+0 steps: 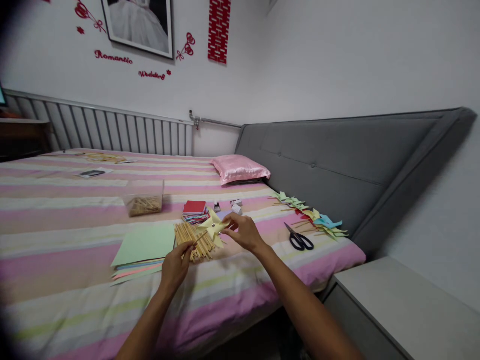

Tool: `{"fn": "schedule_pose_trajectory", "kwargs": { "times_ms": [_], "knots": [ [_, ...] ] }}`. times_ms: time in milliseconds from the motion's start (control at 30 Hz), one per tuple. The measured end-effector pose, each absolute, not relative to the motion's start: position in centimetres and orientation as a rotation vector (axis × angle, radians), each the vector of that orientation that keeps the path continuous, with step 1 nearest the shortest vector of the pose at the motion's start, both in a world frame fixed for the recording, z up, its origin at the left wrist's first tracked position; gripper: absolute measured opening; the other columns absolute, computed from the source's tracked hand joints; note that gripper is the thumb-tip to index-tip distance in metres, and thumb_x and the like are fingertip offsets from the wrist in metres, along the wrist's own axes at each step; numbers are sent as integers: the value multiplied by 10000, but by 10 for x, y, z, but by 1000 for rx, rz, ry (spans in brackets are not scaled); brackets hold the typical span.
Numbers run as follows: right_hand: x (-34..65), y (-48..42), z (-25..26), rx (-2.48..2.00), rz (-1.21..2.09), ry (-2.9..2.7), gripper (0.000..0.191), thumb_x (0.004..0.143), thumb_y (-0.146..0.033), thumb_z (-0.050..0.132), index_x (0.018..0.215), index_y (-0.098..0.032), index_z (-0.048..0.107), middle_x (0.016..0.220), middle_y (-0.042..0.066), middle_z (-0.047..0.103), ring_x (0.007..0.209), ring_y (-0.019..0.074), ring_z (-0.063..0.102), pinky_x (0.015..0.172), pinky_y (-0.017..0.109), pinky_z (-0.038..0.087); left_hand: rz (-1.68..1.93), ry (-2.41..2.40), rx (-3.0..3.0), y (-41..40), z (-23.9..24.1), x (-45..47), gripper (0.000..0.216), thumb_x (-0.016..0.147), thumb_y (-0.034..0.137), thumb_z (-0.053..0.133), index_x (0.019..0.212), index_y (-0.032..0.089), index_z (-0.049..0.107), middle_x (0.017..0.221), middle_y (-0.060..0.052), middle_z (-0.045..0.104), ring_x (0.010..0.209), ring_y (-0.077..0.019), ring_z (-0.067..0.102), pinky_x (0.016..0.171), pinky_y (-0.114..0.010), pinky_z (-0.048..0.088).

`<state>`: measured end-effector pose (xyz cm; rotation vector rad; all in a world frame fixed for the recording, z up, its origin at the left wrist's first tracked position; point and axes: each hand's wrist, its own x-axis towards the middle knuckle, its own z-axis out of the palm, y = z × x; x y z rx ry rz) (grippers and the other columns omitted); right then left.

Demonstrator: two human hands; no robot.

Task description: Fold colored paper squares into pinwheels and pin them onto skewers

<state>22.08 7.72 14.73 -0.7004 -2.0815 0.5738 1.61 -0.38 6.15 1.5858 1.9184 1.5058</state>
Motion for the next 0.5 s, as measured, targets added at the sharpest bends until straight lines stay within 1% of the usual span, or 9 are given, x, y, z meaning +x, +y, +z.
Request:
{"fn": "schedule_pose_trajectory", "kwargs": {
  "times_ms": [100, 200, 333, 500],
  "knots": [
    [220, 81, 143, -672, 646, -2082, 174, 651, -292, 720, 793, -203, 671, 736, 7, 698, 599, 159, 666, 565, 265, 533, 1514, 1904, 1614, -2, 59, 16, 237, 790, 291, 493, 895, 221, 694, 939, -69, 719, 887, -251, 639, 778, -330, 446],
    [217, 84, 141, -656, 691, -2059, 176, 625, -303, 740, 757, -198, 692, 719, 12, 705, 585, 162, 666, 541, 262, 538, 1530, 1881, 1613, -1, 57, 17, 240, 790, 302, 494, 894, 215, 693, 922, -73, 721, 870, -252, 645, 767, -335, 456],
    [215, 86, 142, -642, 756, -2058, 110, 662, -291, 711, 729, -205, 722, 684, 19, 715, 559, 158, 657, 530, 261, 533, 1562, 1819, 1589, -1, 55, 17, 240, 785, 299, 499, 893, 207, 693, 897, -76, 726, 841, -249, 655, 745, -329, 468],
    [214, 86, 144, -633, 823, -2091, 129, 698, -315, 671, 738, -208, 731, 670, 19, 712, 542, 152, 644, 530, 263, 524, 1581, 1766, 1550, -1, 55, 17, 236, 771, 305, 517, 885, 199, 695, 888, -84, 728, 840, -257, 657, 747, -338, 467]
  ]
}}
